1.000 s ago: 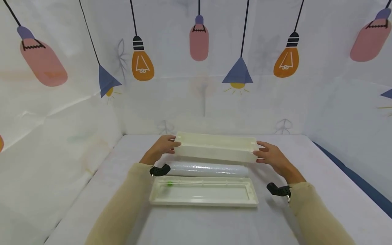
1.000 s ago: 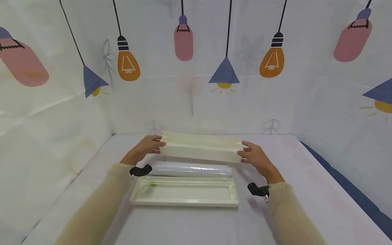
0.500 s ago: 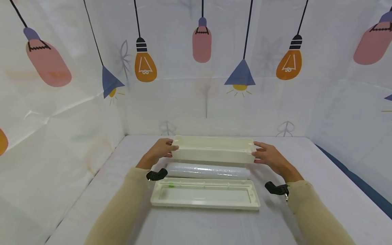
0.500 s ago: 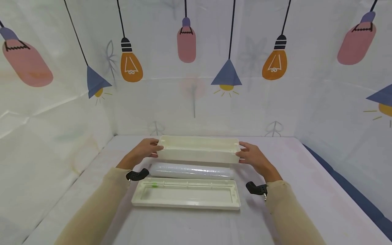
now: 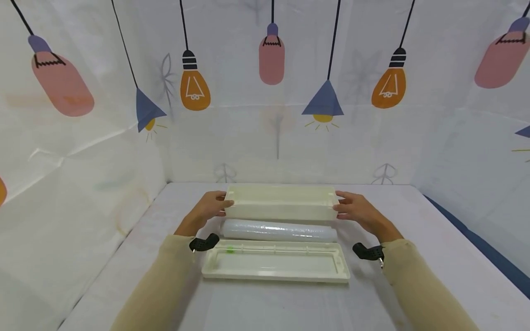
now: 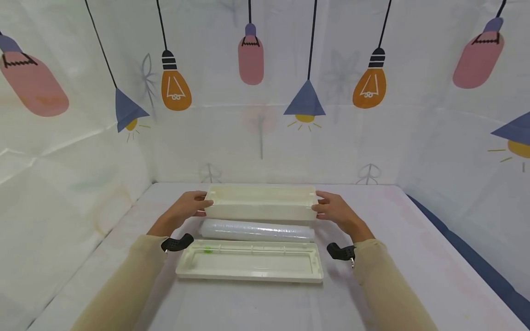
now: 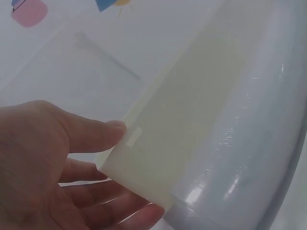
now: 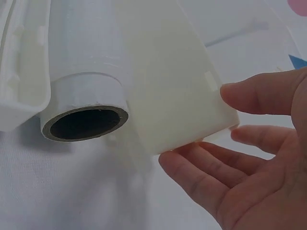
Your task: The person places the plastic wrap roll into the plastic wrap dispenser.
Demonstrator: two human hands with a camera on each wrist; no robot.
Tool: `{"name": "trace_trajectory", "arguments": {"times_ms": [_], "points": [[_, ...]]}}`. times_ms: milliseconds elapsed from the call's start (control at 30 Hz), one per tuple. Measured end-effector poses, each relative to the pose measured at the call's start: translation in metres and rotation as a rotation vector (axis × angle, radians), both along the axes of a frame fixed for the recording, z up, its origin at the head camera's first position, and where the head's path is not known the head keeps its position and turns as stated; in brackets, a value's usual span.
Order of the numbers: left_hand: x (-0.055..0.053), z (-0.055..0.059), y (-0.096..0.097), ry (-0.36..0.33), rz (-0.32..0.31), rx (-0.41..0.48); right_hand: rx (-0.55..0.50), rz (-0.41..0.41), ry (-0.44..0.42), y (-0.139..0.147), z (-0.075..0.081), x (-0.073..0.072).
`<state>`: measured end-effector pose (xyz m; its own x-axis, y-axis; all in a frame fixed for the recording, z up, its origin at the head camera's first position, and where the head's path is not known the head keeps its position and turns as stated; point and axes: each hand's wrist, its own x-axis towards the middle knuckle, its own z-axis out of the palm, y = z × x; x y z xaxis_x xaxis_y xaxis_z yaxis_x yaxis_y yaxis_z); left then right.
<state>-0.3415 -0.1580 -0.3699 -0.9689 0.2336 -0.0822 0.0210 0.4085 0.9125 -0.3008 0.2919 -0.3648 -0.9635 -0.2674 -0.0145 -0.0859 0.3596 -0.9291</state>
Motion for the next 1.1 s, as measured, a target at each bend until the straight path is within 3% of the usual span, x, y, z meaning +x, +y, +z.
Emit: {"name": "trace_trajectory", "arguments": {"times_ms": [600, 1100], "points": [[-0.001, -0.009, -0.011, -0.011, -0.004, 0.044, 0.056, 0.009, -0.036, -0.008, 0.002, -0.007], [0.005, -0.014, -0.011, -0.022, 0.052, 0.033, 0.029, 0.034, -0.054, -0.012, -0.005, -0.006]]}}
